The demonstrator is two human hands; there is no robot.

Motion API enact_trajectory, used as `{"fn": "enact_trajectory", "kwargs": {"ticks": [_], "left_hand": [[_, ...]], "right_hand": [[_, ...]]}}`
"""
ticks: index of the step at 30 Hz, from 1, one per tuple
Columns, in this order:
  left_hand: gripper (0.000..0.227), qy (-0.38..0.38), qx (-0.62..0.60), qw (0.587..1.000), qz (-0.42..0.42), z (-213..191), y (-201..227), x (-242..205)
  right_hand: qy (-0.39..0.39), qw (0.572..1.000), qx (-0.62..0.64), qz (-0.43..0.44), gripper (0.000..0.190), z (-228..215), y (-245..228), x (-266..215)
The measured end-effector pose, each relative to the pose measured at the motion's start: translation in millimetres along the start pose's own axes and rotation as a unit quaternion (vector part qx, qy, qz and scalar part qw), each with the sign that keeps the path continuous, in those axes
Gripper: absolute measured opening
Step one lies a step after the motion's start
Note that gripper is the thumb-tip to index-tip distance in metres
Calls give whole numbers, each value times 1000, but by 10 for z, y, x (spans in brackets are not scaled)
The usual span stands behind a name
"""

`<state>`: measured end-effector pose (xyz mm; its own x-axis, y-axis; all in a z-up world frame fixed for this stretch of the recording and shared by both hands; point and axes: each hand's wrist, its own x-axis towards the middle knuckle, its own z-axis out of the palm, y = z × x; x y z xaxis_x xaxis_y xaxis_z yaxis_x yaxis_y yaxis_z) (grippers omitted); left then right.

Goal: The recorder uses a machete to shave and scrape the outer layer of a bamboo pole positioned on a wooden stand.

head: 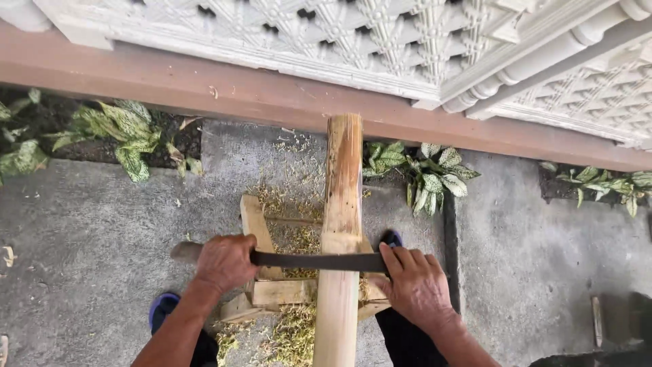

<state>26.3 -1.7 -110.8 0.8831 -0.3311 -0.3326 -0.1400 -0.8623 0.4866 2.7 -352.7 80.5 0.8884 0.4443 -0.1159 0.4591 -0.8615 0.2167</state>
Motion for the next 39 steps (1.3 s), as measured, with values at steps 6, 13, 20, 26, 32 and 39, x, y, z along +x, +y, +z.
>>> {"fn": "enact_trajectory", "kwargs": {"ticks": [6,13,20,26,32,39], "left_hand": [[24,86,-5,996,17,-341,77,449],[45,-91,65,994,-10,-1171,791,330],[67,-121,89,984,-95,-1210,1160,188],[72,-33,114,992,-45,-930,971,15],[73,-66,114,990,-55,-868,929,-48],[74,-108,98,988,-49,-907,912,74]], "right_hand": [[-210,971,100,59,33,94,736,862],[-232,954,176,67,38,413,1182,909],[-126,941,273,156,44,526,885,703],[-13,958,260,122,49,602,706,417],[-2,962,246,118,49,759,676,329],[58,972,217,67,48,1007,817,397]]}}
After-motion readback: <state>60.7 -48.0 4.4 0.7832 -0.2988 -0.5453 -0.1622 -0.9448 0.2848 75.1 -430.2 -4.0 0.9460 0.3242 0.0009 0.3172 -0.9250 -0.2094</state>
